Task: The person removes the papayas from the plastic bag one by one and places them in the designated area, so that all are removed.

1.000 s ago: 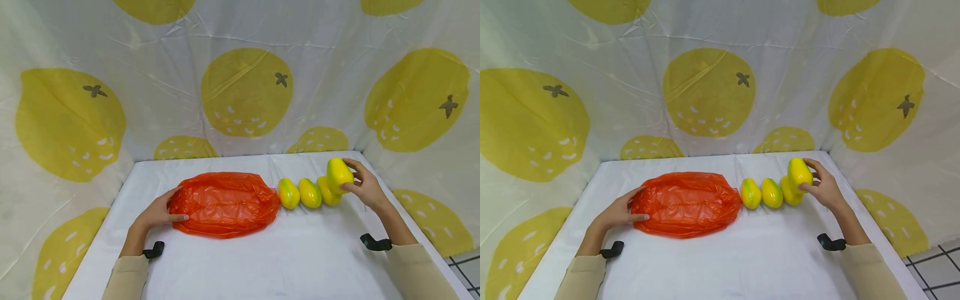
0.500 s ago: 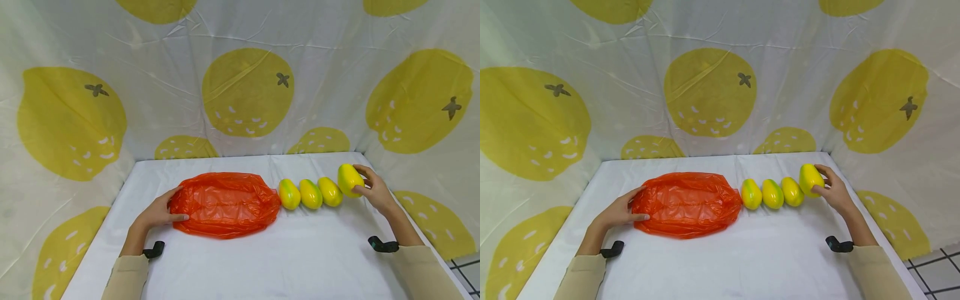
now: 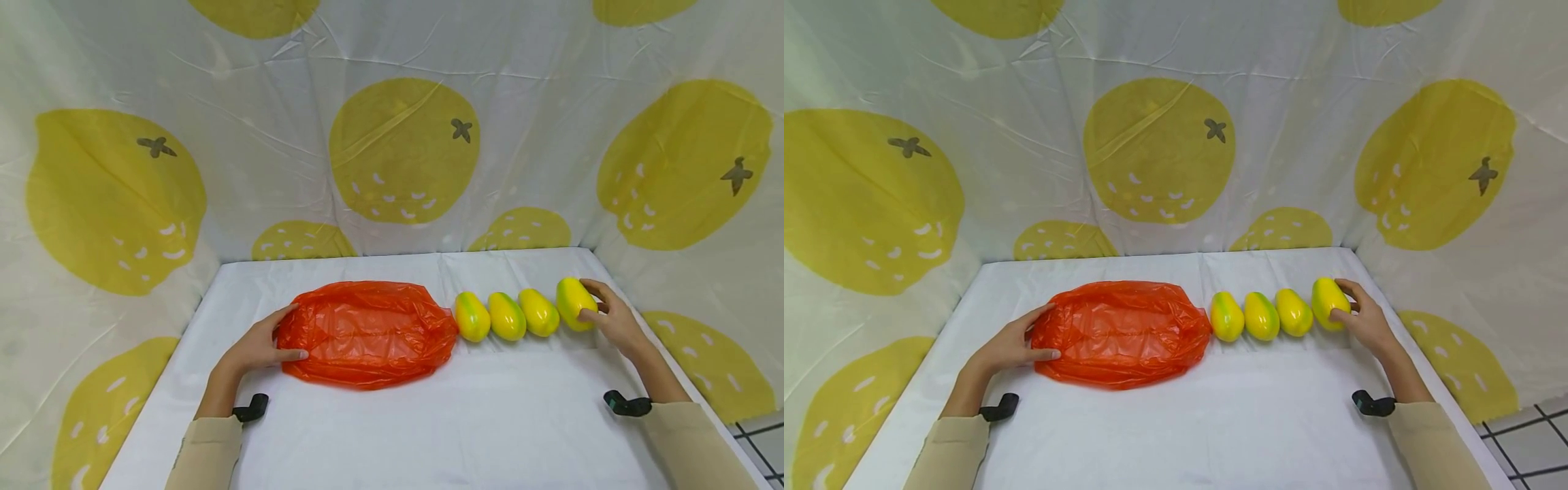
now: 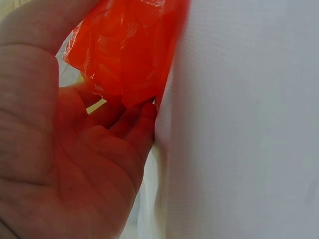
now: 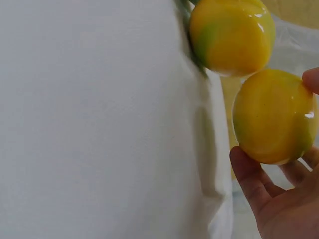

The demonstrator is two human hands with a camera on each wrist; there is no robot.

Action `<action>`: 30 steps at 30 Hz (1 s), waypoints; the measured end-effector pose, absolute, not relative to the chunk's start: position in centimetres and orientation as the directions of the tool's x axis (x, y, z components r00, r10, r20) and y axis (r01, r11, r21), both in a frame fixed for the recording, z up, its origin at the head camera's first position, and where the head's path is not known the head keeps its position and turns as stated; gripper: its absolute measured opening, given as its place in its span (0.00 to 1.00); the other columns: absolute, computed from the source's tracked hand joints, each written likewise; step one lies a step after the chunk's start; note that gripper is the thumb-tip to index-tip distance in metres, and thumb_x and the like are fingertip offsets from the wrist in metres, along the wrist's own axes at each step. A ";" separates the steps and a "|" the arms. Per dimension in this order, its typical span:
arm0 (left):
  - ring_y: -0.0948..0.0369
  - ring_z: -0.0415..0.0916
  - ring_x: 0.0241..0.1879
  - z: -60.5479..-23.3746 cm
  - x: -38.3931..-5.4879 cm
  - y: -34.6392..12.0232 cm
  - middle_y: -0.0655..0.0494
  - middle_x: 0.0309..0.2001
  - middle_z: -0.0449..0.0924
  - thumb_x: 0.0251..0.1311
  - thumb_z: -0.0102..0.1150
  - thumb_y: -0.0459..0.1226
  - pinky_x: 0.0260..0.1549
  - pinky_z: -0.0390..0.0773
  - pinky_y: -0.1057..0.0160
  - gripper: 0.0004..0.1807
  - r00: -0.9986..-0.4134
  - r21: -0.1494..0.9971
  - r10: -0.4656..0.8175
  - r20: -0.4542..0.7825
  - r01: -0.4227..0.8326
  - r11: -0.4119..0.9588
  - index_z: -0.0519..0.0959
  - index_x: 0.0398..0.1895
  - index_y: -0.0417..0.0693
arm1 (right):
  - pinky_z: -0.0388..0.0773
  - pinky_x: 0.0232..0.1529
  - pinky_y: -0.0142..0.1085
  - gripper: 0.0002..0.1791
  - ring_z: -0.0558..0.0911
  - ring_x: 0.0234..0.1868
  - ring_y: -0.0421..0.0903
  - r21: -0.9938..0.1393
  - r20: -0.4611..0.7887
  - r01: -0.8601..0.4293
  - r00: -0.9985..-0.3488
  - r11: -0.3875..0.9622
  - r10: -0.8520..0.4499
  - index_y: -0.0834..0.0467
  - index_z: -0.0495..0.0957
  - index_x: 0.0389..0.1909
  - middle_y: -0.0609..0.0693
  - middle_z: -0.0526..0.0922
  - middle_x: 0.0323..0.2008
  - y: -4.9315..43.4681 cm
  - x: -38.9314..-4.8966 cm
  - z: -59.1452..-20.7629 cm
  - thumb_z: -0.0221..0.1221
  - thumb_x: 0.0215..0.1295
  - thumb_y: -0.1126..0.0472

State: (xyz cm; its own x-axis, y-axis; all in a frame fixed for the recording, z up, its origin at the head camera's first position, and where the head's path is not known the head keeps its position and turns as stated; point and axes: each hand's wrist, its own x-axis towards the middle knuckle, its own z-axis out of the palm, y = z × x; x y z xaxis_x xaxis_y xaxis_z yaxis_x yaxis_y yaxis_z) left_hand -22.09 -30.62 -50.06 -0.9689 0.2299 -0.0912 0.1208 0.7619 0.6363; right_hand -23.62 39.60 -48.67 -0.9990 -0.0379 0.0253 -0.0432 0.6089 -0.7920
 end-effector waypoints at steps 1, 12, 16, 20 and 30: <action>0.37 0.59 0.74 -50.0 -22.1 -30.6 0.38 0.78 0.60 0.47 0.77 0.59 0.66 0.67 0.27 0.62 -0.968 0.632 0.236 -0.087 0.130 0.764 0.54 0.82 0.53 | 0.63 0.66 0.73 0.43 0.60 0.70 0.75 -0.797 0.019 -0.038 -0.999 0.602 -0.039 0.62 0.47 0.81 0.72 0.50 0.79 39.6 -23.6 -48.8 0.56 0.71 0.61; 0.36 0.59 0.75 -49.9 -21.9 -30.7 0.38 0.78 0.59 0.48 0.78 0.58 0.66 0.67 0.28 0.61 -0.967 0.638 0.241 -0.083 0.134 0.759 0.54 0.82 0.52 | 0.62 0.66 0.71 0.43 0.61 0.69 0.74 -0.783 -0.024 -0.010 -0.999 0.622 -0.046 0.62 0.48 0.81 0.73 0.52 0.78 39.6 -23.4 -49.8 0.56 0.69 0.59; 0.37 0.59 0.75 -49.9 -22.0 -30.6 0.39 0.78 0.59 0.47 0.78 0.57 0.66 0.68 0.28 0.62 -0.967 0.645 0.240 -0.081 0.132 0.753 0.54 0.82 0.52 | 0.68 0.63 0.66 0.43 0.66 0.65 0.73 -0.772 -0.039 -0.003 -0.998 0.635 -0.052 0.61 0.48 0.81 0.73 0.52 0.78 39.6 -23.4 -49.9 0.56 0.70 0.58; 0.37 0.59 0.75 -49.8 -22.0 -30.6 0.39 0.78 0.59 0.47 0.78 0.58 0.65 0.69 0.28 0.62 -0.968 0.647 0.233 -0.094 0.118 0.754 0.54 0.83 0.53 | 0.72 0.60 0.59 0.43 0.69 0.63 0.72 -0.763 -0.057 0.000 -0.996 0.646 -0.067 0.61 0.48 0.81 0.73 0.52 0.77 39.6 -23.4 -49.9 0.56 0.71 0.58; 0.36 0.58 0.75 -49.9 -21.9 -30.6 0.38 0.78 0.58 0.47 0.78 0.59 0.66 0.67 0.28 0.63 -0.968 0.642 0.228 -0.102 0.110 0.758 0.54 0.83 0.52 | 0.63 0.64 0.72 0.43 0.61 0.67 0.74 -0.780 -0.068 -0.006 -0.993 0.626 -0.094 0.60 0.46 0.82 0.73 0.50 0.77 39.7 -23.2 -50.4 0.55 0.74 0.53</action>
State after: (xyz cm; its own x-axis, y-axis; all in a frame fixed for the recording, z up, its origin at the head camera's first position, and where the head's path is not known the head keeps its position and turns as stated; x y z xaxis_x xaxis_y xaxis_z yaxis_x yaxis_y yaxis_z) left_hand -21.93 -30.59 -49.87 -0.9684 0.2276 -0.1023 0.1103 0.7583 0.6425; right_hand -23.22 39.70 -50.45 -0.9933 -0.0935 -0.0676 -0.0058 0.6257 -0.7801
